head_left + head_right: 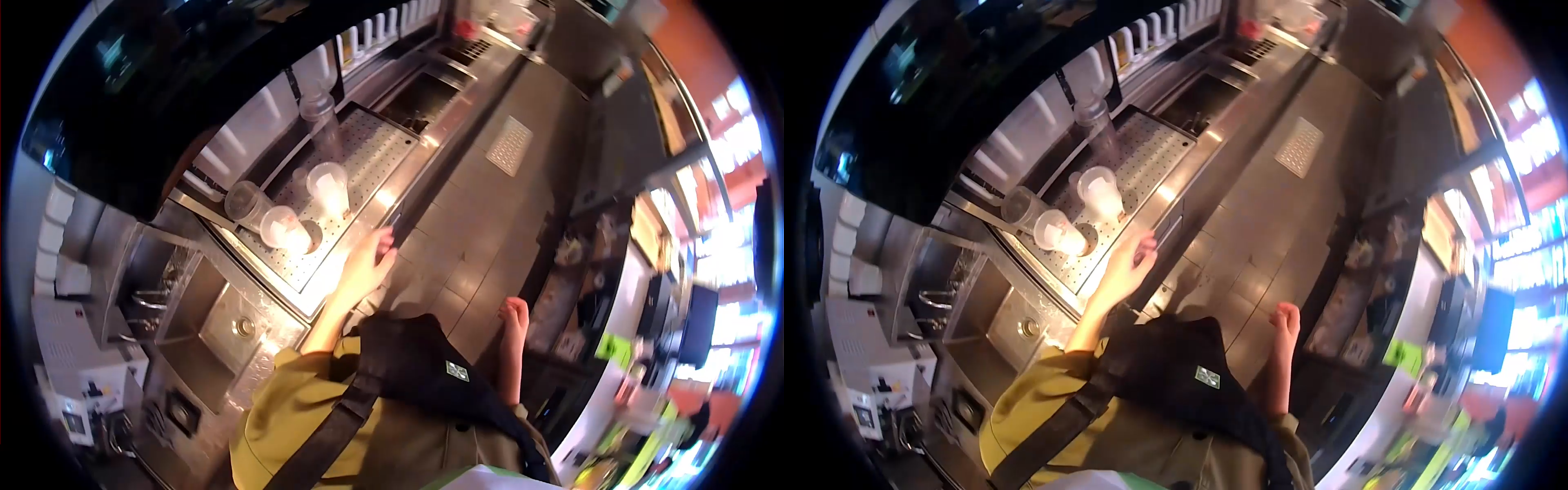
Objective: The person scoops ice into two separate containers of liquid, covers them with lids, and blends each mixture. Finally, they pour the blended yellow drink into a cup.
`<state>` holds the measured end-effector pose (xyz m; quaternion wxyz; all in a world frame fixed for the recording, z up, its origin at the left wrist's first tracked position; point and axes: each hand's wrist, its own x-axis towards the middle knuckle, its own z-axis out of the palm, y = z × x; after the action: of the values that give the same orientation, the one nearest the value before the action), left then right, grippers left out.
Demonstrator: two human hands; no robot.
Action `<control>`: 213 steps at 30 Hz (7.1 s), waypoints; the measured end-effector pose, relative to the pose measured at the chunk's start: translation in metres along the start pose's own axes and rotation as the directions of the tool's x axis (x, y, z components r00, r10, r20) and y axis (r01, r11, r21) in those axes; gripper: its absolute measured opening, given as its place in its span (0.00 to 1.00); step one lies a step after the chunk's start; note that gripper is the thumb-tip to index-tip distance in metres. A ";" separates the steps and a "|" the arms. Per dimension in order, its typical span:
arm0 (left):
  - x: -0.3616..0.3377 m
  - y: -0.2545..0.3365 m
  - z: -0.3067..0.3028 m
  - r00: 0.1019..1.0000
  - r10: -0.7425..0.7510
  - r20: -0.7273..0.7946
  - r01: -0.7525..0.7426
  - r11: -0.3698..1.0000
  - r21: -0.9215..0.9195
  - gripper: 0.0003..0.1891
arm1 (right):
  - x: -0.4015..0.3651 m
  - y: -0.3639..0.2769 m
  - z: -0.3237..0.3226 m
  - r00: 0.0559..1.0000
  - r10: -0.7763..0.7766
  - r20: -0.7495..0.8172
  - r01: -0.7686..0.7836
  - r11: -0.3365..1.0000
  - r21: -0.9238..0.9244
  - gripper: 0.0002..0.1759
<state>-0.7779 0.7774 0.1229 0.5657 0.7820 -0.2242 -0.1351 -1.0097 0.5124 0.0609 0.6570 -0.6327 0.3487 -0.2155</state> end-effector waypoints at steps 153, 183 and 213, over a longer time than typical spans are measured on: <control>0.430 -0.133 0.074 0.049 0.342 -0.938 0.697 0.661 0.278 0.39 | 0.798 -0.132 0.496 -0.035 0.871 0.491 0.840 0.292 -0.458 0.08; 0.415 -0.128 0.107 -0.320 0.282 -0.904 0.627 0.778 0.021 0.54 | 0.889 0.307 0.548 -0.273 0.613 0.741 0.961 0.213 0.177 0.16; 0.461 -0.099 0.096 0.365 0.170 -0.915 0.611 0.698 0.373 0.39 | 0.697 -0.286 0.502 -0.175 0.739 0.651 0.899 0.390 -0.201 0.18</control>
<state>-0.4052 0.4921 0.0180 0.2420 0.8916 0.2079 0.3212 -0.1349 0.3185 0.1903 0.1261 -0.7781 -0.3332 0.5173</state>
